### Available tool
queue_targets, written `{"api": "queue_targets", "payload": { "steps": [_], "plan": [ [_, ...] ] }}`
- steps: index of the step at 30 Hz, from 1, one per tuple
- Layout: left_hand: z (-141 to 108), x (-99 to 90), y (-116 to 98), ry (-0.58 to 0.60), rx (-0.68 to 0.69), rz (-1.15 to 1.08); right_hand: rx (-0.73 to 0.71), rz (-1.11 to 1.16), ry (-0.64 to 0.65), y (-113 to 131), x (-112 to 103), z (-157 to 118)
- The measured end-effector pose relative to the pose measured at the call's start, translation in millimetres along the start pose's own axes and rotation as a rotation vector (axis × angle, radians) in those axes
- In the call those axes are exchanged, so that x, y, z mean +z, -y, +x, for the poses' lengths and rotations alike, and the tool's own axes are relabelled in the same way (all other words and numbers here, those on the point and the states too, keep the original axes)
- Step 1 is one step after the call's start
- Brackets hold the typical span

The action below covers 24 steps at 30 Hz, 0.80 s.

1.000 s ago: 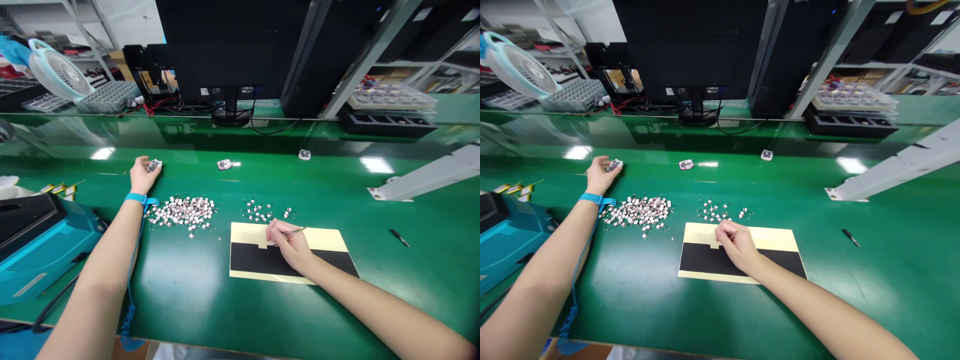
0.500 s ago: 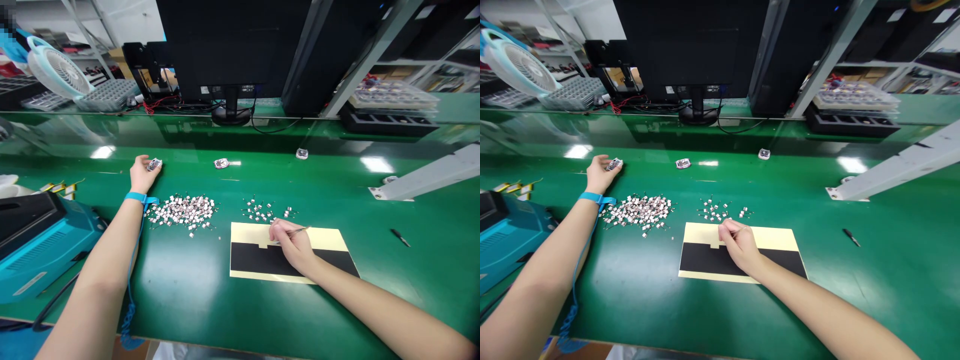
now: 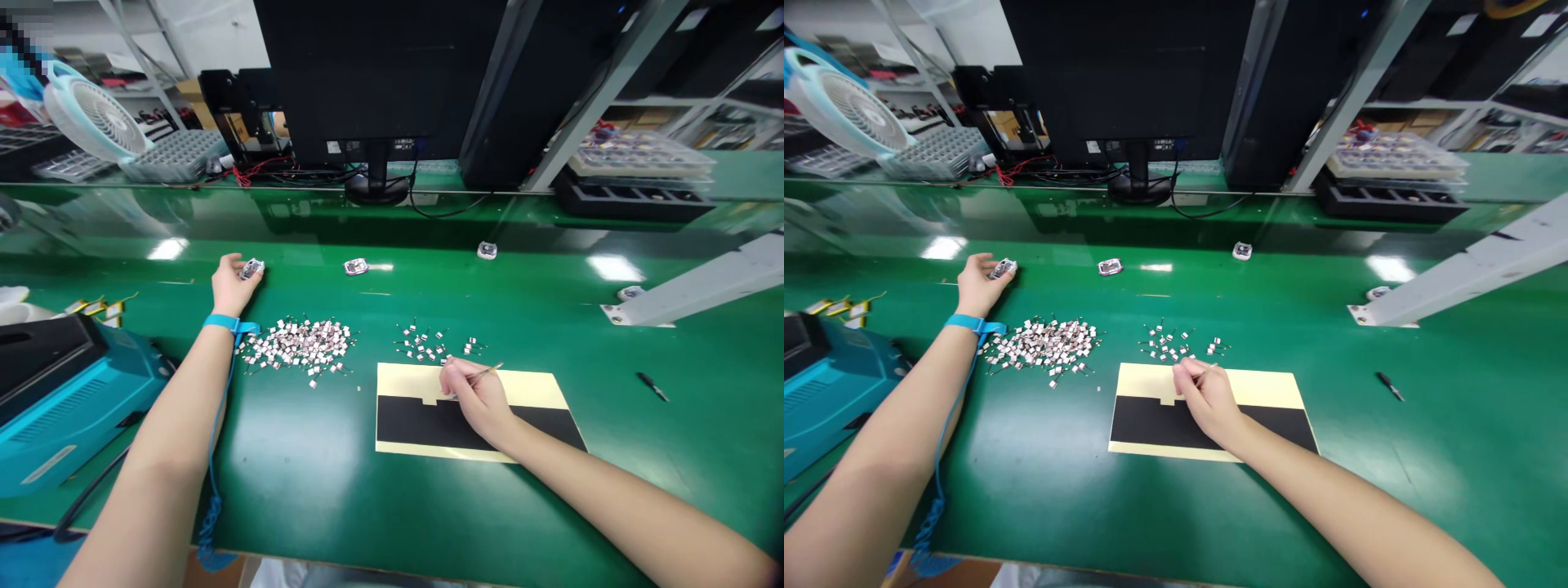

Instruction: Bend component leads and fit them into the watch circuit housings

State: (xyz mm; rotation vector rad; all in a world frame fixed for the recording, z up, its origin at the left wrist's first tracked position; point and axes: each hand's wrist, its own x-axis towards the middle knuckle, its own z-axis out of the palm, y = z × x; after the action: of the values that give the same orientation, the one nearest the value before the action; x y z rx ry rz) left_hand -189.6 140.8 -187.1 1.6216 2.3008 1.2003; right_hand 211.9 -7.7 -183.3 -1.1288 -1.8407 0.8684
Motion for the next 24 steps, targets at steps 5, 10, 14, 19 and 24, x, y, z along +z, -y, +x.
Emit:
{"api": "queue_targets", "payload": {
  "steps": [5,10,14,19,24],
  "plan": [
    [0.3,-0.4,-0.8,0.004,0.003,0.000,-0.004,-0.007,-0.011,1.1,-0.1,0.8],
    [1.1,0.6,0.7,0.004,0.003,-0.002,-0.009,-0.010,0.004,0.6,-0.6,-0.2],
    [1.4,1.5,2.6,0.006,0.002,-0.004,-0.010,-0.009,0.013,0.0,-1.0,-1.4],
    [2.0,2.4,4.0,0.002,0.004,0.000,-0.009,-0.017,-0.006,1.0,-0.5,-0.5],
    [2.4,2.4,4.3,0.000,0.002,0.007,-0.006,-0.024,-0.010,1.9,0.2,0.6]
  ]
}}
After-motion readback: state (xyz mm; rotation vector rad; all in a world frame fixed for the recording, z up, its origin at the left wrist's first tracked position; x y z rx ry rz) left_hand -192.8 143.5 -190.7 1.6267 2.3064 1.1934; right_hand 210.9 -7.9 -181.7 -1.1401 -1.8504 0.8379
